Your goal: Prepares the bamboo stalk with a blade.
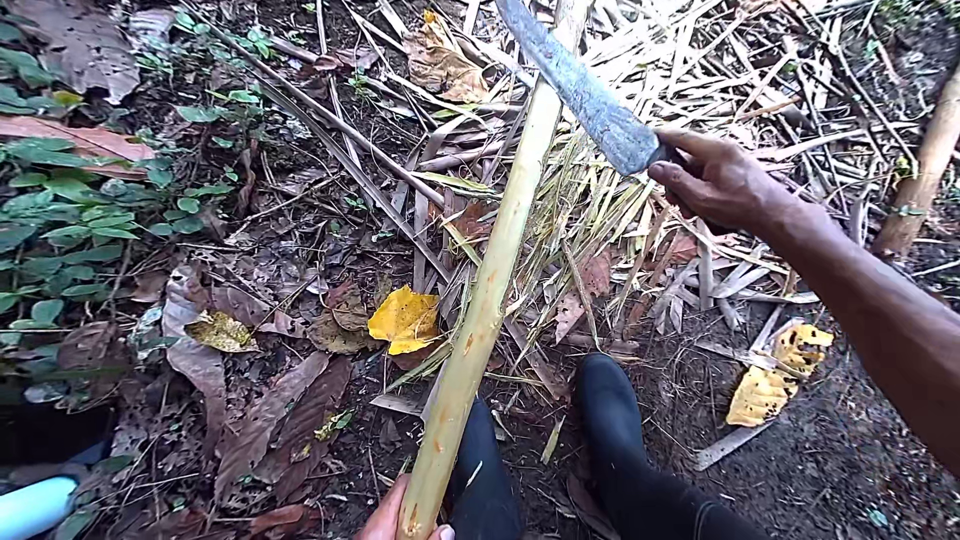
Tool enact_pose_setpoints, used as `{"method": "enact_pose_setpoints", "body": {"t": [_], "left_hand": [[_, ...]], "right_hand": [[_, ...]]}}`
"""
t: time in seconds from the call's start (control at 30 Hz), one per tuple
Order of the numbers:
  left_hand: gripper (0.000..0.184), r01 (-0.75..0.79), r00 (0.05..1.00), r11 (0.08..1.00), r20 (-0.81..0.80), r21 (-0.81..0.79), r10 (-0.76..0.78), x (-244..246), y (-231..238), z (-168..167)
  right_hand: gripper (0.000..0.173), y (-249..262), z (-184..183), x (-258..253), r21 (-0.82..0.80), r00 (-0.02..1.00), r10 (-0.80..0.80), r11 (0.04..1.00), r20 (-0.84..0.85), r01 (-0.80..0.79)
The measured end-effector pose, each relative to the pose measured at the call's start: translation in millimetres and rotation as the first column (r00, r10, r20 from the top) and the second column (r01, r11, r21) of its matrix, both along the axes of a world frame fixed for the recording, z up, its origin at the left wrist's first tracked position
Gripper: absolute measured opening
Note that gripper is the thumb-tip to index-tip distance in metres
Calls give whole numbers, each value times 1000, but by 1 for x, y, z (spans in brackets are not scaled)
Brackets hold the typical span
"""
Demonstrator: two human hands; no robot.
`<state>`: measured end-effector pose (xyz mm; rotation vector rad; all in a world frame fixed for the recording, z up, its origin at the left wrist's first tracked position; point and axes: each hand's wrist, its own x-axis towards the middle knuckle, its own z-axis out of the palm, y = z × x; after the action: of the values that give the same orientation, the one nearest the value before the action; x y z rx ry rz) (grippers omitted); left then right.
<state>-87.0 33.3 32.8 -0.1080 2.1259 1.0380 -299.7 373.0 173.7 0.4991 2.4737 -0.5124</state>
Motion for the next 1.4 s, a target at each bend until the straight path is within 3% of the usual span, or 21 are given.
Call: {"method": "enact_pose_setpoints", "body": {"t": [0.13,0.3,0.37,0.4,0.43,0.47,0.5,0.53,0.57,0.6,0.63,0.67,0.7,0.73,0.83,0.9,0.97,1.13,1.2,1.3,1.4], "left_hand": [[46,-7,1000,1000,-1,5,7,-1,1,1],[47,1,1000,1000,8,8,-1,0,0,1],[46,-12,1000,1000,12,-4,12,0,0,0],[46,-17,1000,1000,19,-3,17,0,0,-1],[46,-15,1000,1000,20,2,15,1,0,-2],[47,-11,1000,1000,17,6,11,1,0,-2],[47,-11,1000,1000,7,8,10,2,0,-1],[47,-14,1000,1000,-2,8,14,3,0,0],[47,-18,1000,1000,-5,11,18,3,0,0],[47,-22,1000,1000,-2,13,22,2,0,0],[46,-26,1000,1000,3,15,26,1,0,0],[45,-27,1000,1000,5,15,27,0,0,-1],[46,-30,1000,1000,5,10,30,0,0,-2],[46,-31,1000,1000,5,7,31,0,0,-3],[49,-27,1000,1000,-7,5,27,1,0,-1],[48,-32,999,999,-16,0,32,1,0,0],[47,-21,1000,1000,-18,-6,21,0,0,-1],[48,-31,999,1000,-19,2,31,2,-1,-5],[48,-37,999,999,-27,3,37,3,0,-3],[47,-40,999,999,-36,2,40,3,-1,-3],[46,-40,999,999,-19,5,40,1,0,-5]], "right_hand": [[47,57,-55,13,20,941,309,951,-139,-310],[44,1,-2,1,51,999,-1,999,38,-1],[43,69,-65,12,-64,930,306,944,-205,-325],[44,110,-113,14,-74,770,440,846,-461,-528],[46,125,-132,14,-59,675,465,798,-574,-599],[44,105,-105,18,-35,759,462,844,-459,-535],[42,56,-50,16,-26,930,329,941,-163,-337],[42,8,-8,7,16,995,92,996,28,-92],[42,-23,17,1,47,991,-84,996,100,79],[42,-25,22,2,26,991,-94,995,98,92],[41,-1,4,10,-41,998,54,998,12,-53],[40,46,-44,23,-110,926,287,941,-244,-320],[41,96,-116,25,-142,684,401,793,-609,-592],[46,120,-150,22,-168,620,447,709,-644,-685],[49,130,-166,16,-185,694,448,751,-564,-634],[51,134,-176,3,-238,791,274,855,-547,-461],[54,141,-195,-3,-268,804,130,902,-581,-340],[50,125,-218,28,-244,696,211,835,-687,-494],[50,127,-217,21,-220,694,194,861,-694,-460],[52,118,-224,13,-341,755,47,873,-654,-350],[53,93,-223,44,-295,675,234,766,-699,-571]]}}
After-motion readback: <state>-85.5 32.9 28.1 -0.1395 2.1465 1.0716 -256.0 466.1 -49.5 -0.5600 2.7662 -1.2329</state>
